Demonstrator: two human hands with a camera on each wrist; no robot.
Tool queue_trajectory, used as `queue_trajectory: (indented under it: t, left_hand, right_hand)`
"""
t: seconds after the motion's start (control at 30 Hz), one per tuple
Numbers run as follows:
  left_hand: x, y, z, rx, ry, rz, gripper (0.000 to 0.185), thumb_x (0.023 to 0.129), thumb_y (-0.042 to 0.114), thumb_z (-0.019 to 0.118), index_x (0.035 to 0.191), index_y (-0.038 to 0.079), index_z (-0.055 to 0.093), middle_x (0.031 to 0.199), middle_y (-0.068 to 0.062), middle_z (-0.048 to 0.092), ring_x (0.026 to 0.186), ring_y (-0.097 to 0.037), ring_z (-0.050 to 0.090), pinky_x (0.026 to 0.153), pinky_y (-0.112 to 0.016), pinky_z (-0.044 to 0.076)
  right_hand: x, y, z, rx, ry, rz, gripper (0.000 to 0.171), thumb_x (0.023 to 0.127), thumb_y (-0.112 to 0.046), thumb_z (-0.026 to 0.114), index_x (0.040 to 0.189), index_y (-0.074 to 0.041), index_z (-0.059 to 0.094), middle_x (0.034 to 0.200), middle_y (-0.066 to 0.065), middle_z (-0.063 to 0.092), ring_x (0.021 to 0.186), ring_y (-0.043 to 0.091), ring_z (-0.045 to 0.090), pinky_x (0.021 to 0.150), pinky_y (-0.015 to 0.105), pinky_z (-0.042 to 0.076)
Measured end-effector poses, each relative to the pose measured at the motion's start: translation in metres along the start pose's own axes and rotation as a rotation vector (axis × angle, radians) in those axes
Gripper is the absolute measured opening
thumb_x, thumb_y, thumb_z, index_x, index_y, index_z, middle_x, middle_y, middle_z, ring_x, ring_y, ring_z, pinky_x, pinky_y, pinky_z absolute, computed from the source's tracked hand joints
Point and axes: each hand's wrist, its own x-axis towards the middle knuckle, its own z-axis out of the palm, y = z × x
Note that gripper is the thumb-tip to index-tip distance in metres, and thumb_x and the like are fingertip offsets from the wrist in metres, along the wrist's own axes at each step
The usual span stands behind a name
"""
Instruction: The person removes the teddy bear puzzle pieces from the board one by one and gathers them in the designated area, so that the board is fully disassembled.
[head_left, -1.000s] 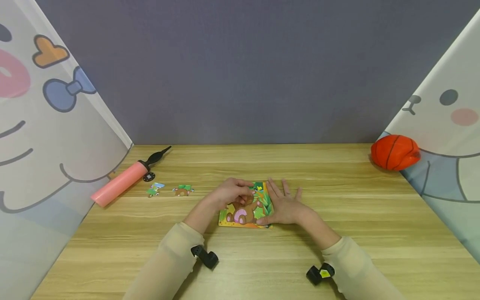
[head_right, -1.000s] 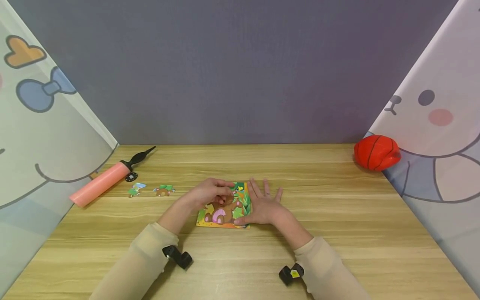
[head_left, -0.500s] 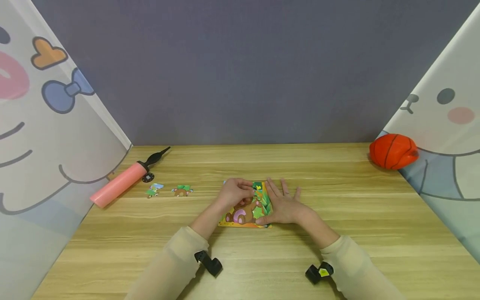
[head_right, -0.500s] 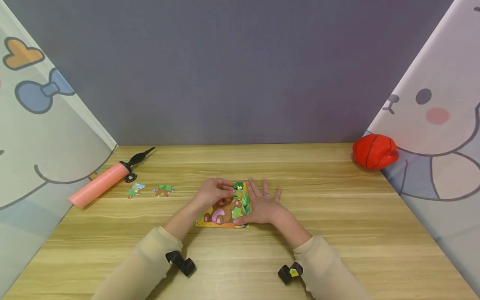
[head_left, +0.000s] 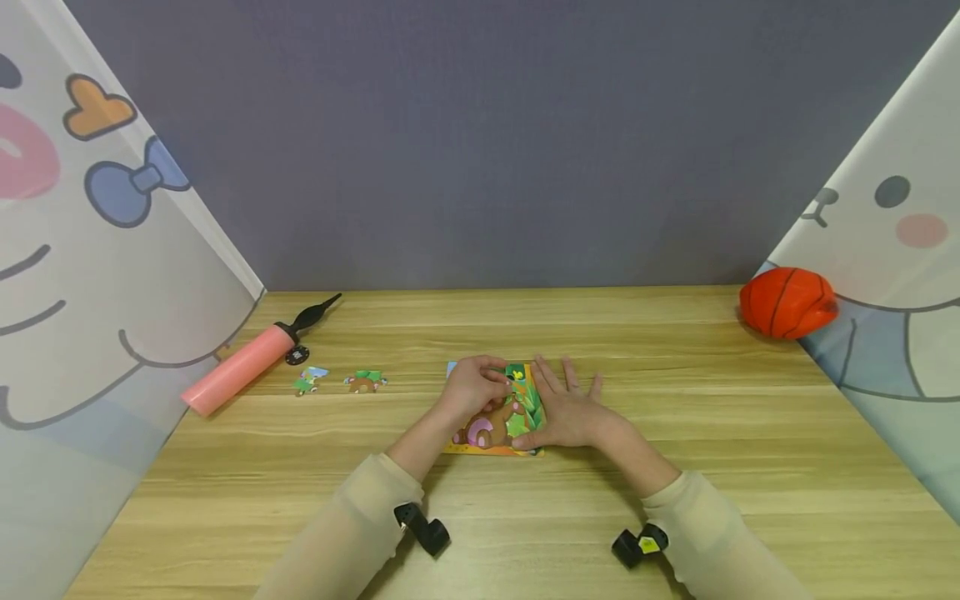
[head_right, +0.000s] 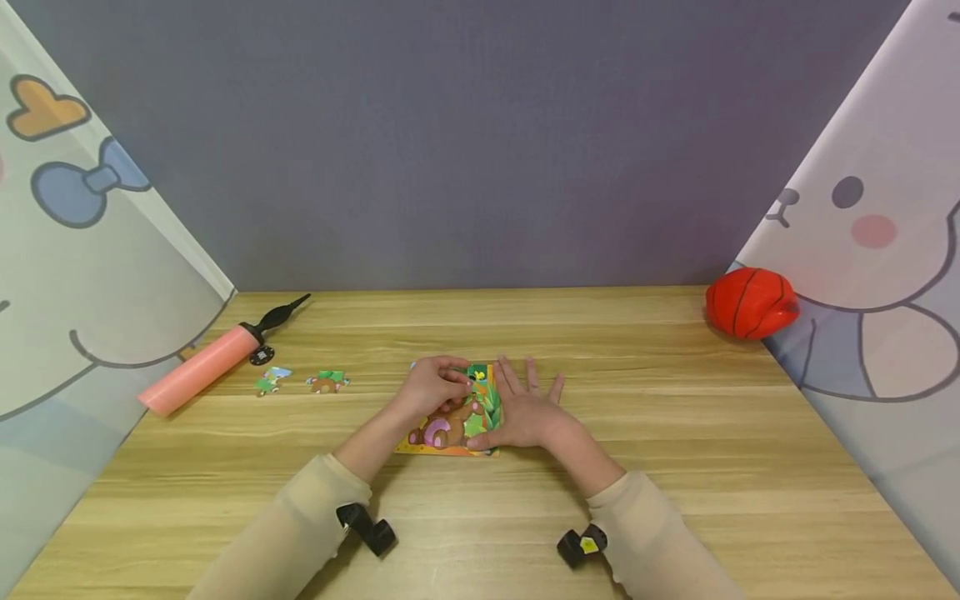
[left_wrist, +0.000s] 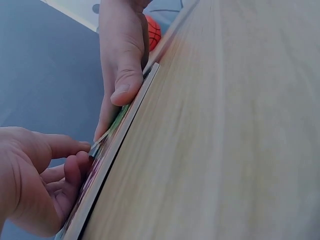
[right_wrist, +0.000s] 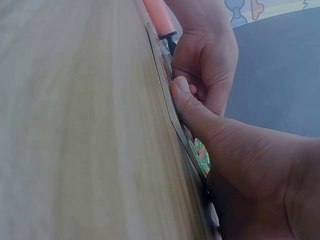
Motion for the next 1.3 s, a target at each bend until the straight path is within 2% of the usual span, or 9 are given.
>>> queue_trajectory:
  t: [0.3,0.5,0.63,0.83,1.3]
  left_hand:
    - [-0.001,-0.002,-0.002,0.011,0.0,0.022,0.043,0.087,0.0,0.075,0.129,0.0,0.064,0.093,-0.008,0.072,0.063,-0.013,0.062,0.052,-0.02,0.05]
    - [0.003,-0.006,-0.006,-0.041,-0.007,0.001,0.041,0.088,0.002,0.076,0.128,0.002,0.065,0.09,-0.009,0.073,0.057,-0.012,0.06,0.05,-0.02,0.049]
    - [0.005,-0.009,-0.012,-0.087,-0.04,0.001,0.043,0.089,0.003,0.077,0.13,0.003,0.064,0.089,-0.011,0.073,0.057,-0.012,0.06,0.051,-0.021,0.05]
    - [0.004,-0.011,-0.024,-0.097,-0.082,0.009,0.045,0.091,0.004,0.075,0.134,0.003,0.062,0.092,-0.012,0.073,0.06,-0.013,0.062,0.053,-0.024,0.052]
    - [-0.005,-0.023,-0.063,-0.128,-0.09,0.007,0.052,0.092,0.0,0.072,0.141,0.001,0.055,0.098,-0.015,0.072,0.064,-0.015,0.063,0.057,-0.024,0.053]
  right_hand:
    - [0.001,0.001,0.002,0.018,-0.001,-0.007,0.133,0.075,-0.081,0.066,0.162,-0.006,0.0,0.169,0.01,-0.008,0.148,0.048,-0.015,0.1,0.082,-0.013]
    - [0.001,0.002,0.002,0.031,-0.01,-0.008,0.134,0.075,-0.081,0.066,0.162,-0.005,-0.001,0.168,0.011,-0.009,0.148,0.048,-0.016,0.1,0.082,-0.014]
    - [0.001,0.001,0.002,0.025,-0.007,-0.004,0.134,0.074,-0.08,0.068,0.162,-0.006,-0.001,0.168,0.011,-0.008,0.148,0.048,-0.016,0.099,0.083,-0.013]
    - [0.004,0.003,0.004,0.014,-0.002,0.002,0.136,0.072,-0.082,0.068,0.162,-0.007,-0.003,0.168,0.008,-0.01,0.147,0.047,-0.018,0.099,0.083,-0.014]
    - [0.004,0.003,0.004,0.004,0.008,-0.006,0.134,0.074,-0.078,0.07,0.162,-0.006,-0.001,0.169,0.01,-0.008,0.148,0.048,-0.016,0.099,0.083,-0.013]
